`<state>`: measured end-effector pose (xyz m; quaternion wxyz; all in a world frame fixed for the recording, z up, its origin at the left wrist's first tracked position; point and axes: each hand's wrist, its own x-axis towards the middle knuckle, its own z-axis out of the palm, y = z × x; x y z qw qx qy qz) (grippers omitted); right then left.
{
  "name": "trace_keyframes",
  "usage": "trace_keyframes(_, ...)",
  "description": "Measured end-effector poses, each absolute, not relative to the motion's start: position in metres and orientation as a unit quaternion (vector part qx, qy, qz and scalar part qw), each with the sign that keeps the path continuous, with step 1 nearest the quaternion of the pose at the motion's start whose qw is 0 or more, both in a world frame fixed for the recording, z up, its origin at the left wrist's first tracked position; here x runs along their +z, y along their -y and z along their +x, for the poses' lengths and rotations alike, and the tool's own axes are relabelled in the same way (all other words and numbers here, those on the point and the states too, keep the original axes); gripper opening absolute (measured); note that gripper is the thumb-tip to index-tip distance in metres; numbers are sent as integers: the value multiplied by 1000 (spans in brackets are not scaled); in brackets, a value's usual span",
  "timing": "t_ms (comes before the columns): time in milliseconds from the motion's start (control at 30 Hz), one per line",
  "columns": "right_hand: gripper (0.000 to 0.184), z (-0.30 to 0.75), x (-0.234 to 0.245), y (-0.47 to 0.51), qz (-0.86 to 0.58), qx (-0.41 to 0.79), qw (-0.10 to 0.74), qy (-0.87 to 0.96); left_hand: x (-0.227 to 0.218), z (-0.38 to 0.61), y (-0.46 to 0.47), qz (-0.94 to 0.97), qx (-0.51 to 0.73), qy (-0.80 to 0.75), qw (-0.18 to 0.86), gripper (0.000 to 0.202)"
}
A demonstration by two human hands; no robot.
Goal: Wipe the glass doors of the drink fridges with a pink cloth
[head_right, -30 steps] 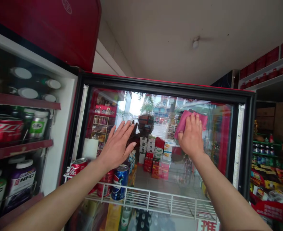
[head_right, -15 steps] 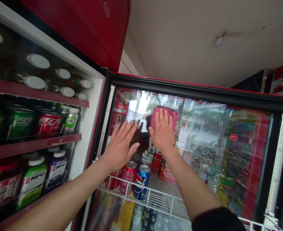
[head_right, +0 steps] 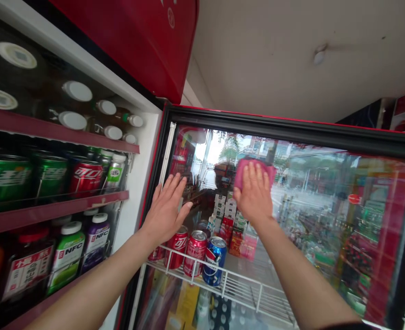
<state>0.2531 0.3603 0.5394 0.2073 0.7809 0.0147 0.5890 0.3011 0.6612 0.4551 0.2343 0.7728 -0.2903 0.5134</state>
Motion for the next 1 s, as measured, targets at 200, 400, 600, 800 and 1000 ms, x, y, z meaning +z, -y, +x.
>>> trace_keyframes(200,84,255,534,-362,741,649,163,60,457,309,-693,782,504,272,246,71)
trace_keyframes(400,85,297,538,-437,765,622,167,21,455,315,-711,788,487,277,254,72)
trace_keyframes(600,77,339,529,-519,801,573,164,-58,450,321,-725,794,481,268,258,73)
trace_keyframes(800,73,372,512,-579,845,502,139,-119,445,320,-738,801,476,256,255,74)
trace_keyframes(1000,74,352,501,-556,839,494,163,-160,437,323,-725,792,480,259,272,73)
